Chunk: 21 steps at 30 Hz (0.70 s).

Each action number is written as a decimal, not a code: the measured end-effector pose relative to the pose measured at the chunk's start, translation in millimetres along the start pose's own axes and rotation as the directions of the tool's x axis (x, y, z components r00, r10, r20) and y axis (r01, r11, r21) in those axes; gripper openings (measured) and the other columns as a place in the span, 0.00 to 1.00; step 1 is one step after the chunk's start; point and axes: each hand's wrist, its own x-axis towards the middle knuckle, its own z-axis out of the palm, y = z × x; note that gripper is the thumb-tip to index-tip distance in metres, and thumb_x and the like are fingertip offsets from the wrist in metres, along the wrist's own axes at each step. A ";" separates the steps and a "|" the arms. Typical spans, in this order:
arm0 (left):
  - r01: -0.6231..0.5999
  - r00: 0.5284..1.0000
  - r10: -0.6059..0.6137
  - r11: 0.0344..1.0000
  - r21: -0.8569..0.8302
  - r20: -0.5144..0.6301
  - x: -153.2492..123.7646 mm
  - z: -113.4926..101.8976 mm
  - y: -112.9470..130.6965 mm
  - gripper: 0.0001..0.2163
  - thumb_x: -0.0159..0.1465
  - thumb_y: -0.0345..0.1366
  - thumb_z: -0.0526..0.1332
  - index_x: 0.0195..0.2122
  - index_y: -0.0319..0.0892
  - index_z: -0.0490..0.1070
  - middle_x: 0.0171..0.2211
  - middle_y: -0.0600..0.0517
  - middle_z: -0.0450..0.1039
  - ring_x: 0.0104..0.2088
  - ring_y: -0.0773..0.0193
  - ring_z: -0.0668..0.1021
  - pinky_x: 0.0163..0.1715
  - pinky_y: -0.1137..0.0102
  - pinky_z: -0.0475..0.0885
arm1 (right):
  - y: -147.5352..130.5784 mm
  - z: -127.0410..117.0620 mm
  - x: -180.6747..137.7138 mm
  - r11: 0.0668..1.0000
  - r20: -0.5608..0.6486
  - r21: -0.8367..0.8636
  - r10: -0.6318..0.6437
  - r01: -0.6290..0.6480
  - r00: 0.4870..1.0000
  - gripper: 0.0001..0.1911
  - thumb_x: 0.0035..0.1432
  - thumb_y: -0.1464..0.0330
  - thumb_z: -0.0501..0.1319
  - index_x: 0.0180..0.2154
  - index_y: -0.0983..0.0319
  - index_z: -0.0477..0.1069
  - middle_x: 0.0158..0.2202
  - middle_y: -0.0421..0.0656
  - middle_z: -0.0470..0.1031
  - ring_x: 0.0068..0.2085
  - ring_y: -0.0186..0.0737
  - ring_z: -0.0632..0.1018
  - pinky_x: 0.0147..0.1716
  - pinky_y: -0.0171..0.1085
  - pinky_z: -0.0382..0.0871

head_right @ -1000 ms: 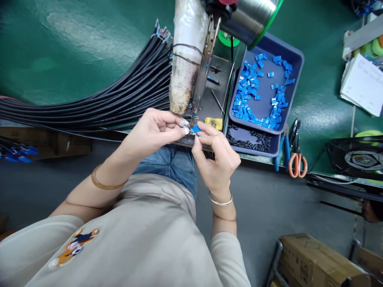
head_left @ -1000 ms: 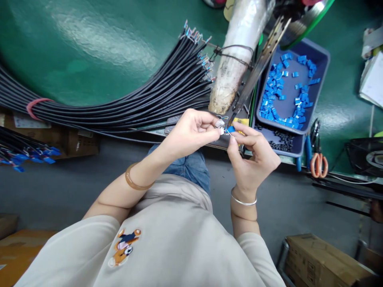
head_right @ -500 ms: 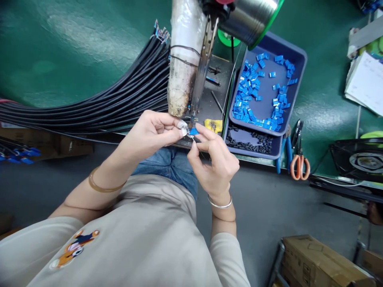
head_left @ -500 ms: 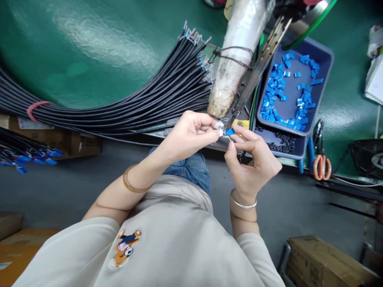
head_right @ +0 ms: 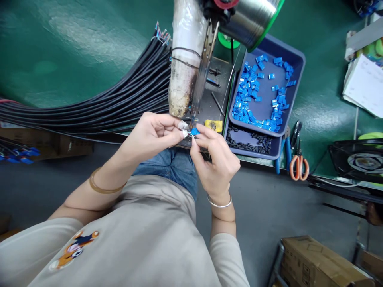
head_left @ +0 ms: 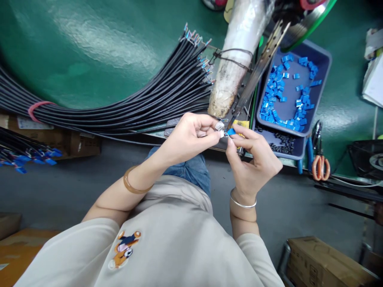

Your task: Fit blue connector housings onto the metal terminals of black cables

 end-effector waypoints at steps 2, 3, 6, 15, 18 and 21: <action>-0.018 1.000 0.018 1.000 0.011 -0.001 -0.7 0.3 1.3 0.04 0.57 0.31 0.63 0.27 0.36 0.73 0.20 0.55 0.64 0.20 0.76 0.63 0.19 0.78 0.57 | -1.1 -0.8 0.0 1.000 -0.001 0.020 0.004 -0.004 1.000 0.05 0.55 0.75 0.64 0.32 0.59 0.72 0.42 0.42 0.82 0.43 0.40 0.83 0.40 0.40 0.81; -0.024 1.000 0.024 1.000 0.018 0.003 -1.1 0.4 1.7 0.04 0.57 0.31 0.63 0.26 0.36 0.73 0.19 0.55 0.63 0.20 0.76 0.62 0.19 0.78 0.56 | -1.3 -1.1 -0.2 1.000 -0.002 0.029 0.008 -0.008 1.000 0.05 0.55 0.75 0.64 0.32 0.59 0.71 0.42 0.42 0.81 0.43 0.40 0.83 0.40 0.39 0.81; -0.041 0.999 0.040 0.998 0.048 0.025 -2.3 0.4 1.6 0.05 0.58 0.30 0.62 0.26 0.36 0.72 0.19 0.56 0.60 0.20 0.76 0.60 0.19 0.77 0.54 | -0.8 -1.7 -1.3 0.999 -0.001 0.039 0.010 -0.010 1.000 0.07 0.54 0.76 0.65 0.31 0.59 0.71 0.41 0.41 0.81 0.42 0.39 0.83 0.41 0.38 0.80; -0.006 1.000 0.006 1.000 0.009 0.015 -2.2 2.9 0.4 0.04 0.57 0.30 0.62 0.26 0.37 0.71 0.20 0.56 0.61 0.20 0.76 0.61 0.20 0.76 0.55 | 2.3 0.3 -0.6 0.999 0.006 -0.030 -0.017 0.017 1.000 0.05 0.55 0.74 0.65 0.32 0.58 0.72 0.39 0.40 0.82 0.42 0.39 0.83 0.43 0.40 0.80; 0.003 1.000 -0.003 1.000 0.000 0.011 -2.6 3.5 4.8 0.04 0.57 0.30 0.62 0.25 0.38 0.70 0.19 0.56 0.61 0.19 0.76 0.60 0.19 0.75 0.54 | 0.6 -1.0 0.2 0.999 0.006 -0.039 -0.013 0.013 1.000 0.06 0.55 0.74 0.65 0.33 0.58 0.73 0.40 0.40 0.82 0.43 0.40 0.83 0.43 0.41 0.80; 0.014 0.999 -0.014 1.000 -0.005 0.030 -2.5 2.5 6.7 0.05 0.58 0.30 0.62 0.25 0.38 0.70 0.18 0.57 0.58 0.19 0.76 0.58 0.19 0.75 0.52 | -1.1 -2.3 -0.8 0.999 0.008 -0.032 -0.007 0.008 1.000 0.06 0.54 0.75 0.65 0.33 0.58 0.72 0.43 0.41 0.81 0.42 0.40 0.83 0.42 0.41 0.81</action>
